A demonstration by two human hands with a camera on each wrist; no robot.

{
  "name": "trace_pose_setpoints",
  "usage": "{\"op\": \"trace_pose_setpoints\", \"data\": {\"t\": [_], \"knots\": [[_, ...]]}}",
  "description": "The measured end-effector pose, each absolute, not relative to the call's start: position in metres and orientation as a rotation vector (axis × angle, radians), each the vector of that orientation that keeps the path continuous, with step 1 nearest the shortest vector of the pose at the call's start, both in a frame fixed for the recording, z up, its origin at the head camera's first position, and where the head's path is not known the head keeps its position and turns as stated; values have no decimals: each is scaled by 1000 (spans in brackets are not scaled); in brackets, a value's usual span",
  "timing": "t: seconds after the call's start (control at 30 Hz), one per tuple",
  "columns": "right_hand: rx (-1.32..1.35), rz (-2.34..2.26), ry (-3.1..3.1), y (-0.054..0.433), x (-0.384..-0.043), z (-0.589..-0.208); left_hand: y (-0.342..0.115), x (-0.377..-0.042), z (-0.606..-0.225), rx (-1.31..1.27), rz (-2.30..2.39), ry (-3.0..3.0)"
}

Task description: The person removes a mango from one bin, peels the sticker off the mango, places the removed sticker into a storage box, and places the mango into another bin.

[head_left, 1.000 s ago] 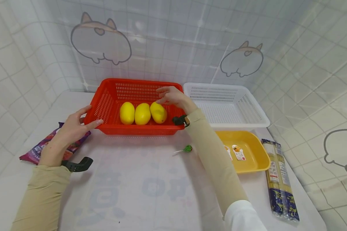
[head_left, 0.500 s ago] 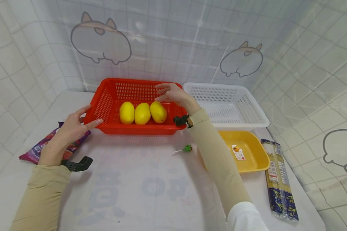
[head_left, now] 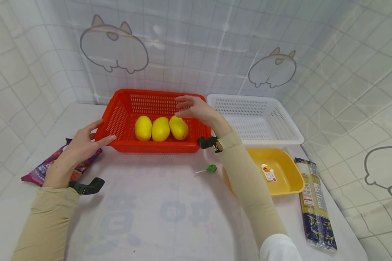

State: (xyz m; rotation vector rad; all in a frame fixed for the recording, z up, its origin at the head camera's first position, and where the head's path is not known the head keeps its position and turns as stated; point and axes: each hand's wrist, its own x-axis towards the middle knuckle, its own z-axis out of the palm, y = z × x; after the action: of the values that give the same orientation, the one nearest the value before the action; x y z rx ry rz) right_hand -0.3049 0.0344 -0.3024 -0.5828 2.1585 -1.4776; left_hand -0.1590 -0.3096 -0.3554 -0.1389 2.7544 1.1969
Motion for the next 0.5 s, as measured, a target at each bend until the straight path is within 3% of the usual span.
{"op": "trace_pose_setpoints", "data": {"t": [0.5], "knots": [[-730,-1435,2191,37,-267,-298,-311,-160,-357,-132,1174,2769]]}}
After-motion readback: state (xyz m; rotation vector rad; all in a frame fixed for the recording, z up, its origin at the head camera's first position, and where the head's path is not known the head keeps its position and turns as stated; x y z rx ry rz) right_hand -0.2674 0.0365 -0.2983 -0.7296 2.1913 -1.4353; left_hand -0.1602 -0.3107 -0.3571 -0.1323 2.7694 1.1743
